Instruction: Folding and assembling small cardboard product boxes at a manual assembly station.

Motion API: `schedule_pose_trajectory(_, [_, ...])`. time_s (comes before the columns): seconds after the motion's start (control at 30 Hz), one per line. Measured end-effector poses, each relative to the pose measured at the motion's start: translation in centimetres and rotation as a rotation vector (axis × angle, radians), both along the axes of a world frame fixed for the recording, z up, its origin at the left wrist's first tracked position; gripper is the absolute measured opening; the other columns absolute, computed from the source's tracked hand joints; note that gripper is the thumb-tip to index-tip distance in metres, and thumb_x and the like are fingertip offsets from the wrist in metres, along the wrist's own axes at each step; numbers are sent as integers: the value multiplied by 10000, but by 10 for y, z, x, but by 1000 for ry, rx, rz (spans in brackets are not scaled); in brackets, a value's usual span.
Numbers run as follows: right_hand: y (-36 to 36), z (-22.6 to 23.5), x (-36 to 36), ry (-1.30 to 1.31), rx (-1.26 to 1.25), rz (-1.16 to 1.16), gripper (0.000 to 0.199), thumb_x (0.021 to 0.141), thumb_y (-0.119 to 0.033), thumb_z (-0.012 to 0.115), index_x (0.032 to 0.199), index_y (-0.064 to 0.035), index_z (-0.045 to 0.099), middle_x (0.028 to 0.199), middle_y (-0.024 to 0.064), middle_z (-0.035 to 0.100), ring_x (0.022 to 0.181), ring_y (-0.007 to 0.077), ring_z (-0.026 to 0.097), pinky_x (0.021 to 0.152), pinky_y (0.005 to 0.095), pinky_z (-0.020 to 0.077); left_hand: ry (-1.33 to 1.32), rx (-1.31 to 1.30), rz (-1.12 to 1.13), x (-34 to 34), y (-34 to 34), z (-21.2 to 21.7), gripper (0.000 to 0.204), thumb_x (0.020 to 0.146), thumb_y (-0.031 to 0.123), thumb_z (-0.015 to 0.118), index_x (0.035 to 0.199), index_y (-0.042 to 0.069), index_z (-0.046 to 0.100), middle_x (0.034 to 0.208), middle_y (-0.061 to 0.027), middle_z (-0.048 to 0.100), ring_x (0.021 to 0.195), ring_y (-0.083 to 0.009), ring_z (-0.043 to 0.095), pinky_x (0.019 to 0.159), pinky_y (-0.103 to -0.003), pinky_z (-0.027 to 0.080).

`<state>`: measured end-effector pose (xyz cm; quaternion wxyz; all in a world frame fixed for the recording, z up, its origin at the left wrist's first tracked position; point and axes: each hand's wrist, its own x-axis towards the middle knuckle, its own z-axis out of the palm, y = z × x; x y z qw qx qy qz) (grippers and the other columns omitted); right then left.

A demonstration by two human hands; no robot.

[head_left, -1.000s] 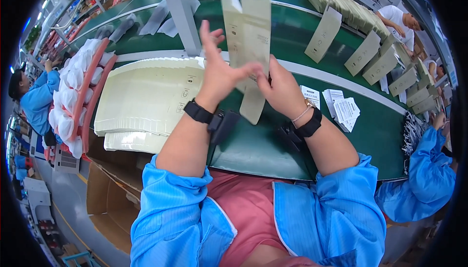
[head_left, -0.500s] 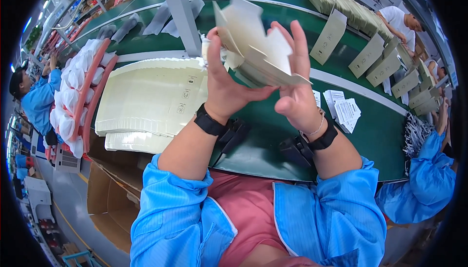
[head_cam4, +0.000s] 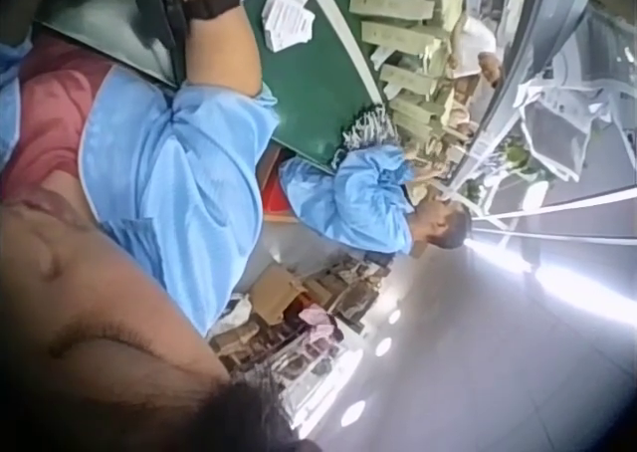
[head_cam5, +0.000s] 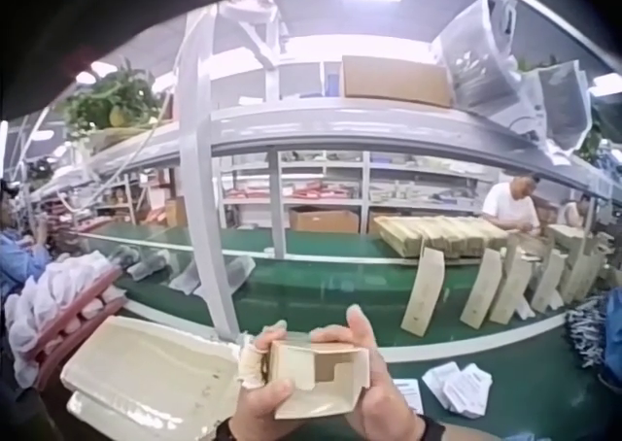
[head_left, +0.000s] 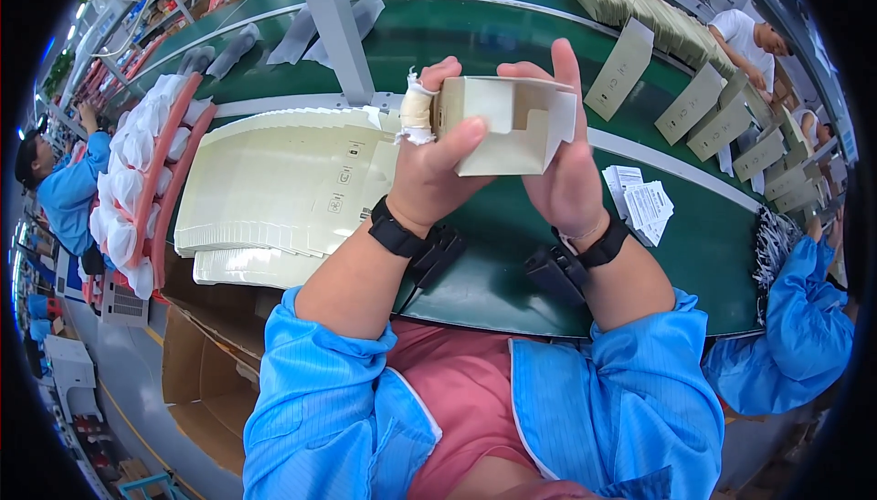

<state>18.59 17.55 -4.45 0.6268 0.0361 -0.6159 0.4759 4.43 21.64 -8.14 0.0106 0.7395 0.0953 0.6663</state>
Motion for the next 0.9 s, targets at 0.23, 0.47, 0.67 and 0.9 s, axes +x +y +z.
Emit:
schedule_pose_trajectory(0.23, [11,2,16,-335,152,-449,493,910,-109,551,1387,-86,431,1300,101,450,1184,206,468,1005,349,377,0,-124,-81,1,-8,3,821,549,-13,795,1249,270,474,1322,-152,424,1115,-399,508,876,-407,487])
schedule_pose_trajectory(0.47, [6,19,31,-600,191,-637,366,886,-110,590,1249,-61,580,1242,105,504,1146,198,501,964,322,406,108,-123,67,-5,-6,1,926,516,-18,799,1303,286,417,1334,-166,424,1150,-419,478,906,-446,467])
schedule_pose_trajectory(0.67, [19,1,30,-571,241,-784,454,816,-97,680,1255,-59,569,1218,105,535,1111,212,531,927,307,436,298,-7,197,-14,5,-1,1016,510,-1,811,1358,303,339,1351,-172,412,1235,-415,412,1038,-493,348])
schedule_pose_trajectory(0.9, [4,5,43,-710,327,-822,633,690,6,740,1277,-95,527,1252,125,519,1156,270,521,955,368,442,205,-217,152,-10,1,8,1012,603,59,813,1428,215,249,1383,-174,386,1250,-380,408,1085,-491,278])
